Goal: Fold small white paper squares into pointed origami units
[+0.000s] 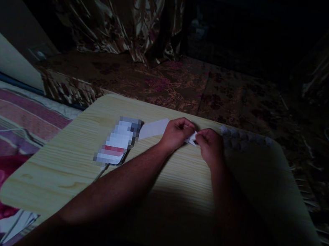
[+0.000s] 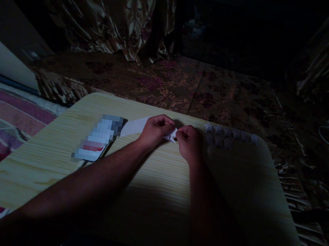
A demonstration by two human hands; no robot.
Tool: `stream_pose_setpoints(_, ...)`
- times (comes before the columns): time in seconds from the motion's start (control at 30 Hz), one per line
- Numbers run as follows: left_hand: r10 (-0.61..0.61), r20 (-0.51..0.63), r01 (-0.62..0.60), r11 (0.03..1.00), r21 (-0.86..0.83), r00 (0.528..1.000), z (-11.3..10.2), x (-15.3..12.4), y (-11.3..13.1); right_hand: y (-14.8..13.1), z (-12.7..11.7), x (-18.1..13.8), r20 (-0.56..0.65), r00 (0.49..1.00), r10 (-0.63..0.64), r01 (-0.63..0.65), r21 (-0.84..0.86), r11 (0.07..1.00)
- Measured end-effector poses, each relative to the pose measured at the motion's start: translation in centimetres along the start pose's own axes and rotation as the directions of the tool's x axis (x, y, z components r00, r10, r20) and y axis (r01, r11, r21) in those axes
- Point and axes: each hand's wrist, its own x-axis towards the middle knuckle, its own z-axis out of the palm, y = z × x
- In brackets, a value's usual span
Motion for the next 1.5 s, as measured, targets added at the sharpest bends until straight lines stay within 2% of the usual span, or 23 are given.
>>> stream_pose_setpoints(0.17,-0.017,0.032,0.017,1.000,0.017,0.999,-0.10,-0.04,-0.03,0.18,0.02,0.03,0.002,1.000,-0.014,0.014,-0.003,1.000)
stream_pose_setpoints(1.17,-0.033,0.045,0.032,0.999,0.017,0.998,-0.12,-0.09,-0.06,0.15,0.17,-0.02,0.010,1.000,0.026,-0.026,-0.021,0.999)
stream_pose_setpoints(1.3,-0.034,0.055,0.032,0.999,0.031,0.998,-0.12,-0.01,-0.17,0.28,0.12,0.10,-0.003,1.000,-0.005,0.005,-0.029,1.000)
stream_pose_setpoints(1.5,-0.066,0.071,0.071,0.995,-0.066,0.995,0.02,0.08,-0.25,0.41,-0.17,0.36,-0.080,0.997,0.018,-0.017,0.003,1.000)
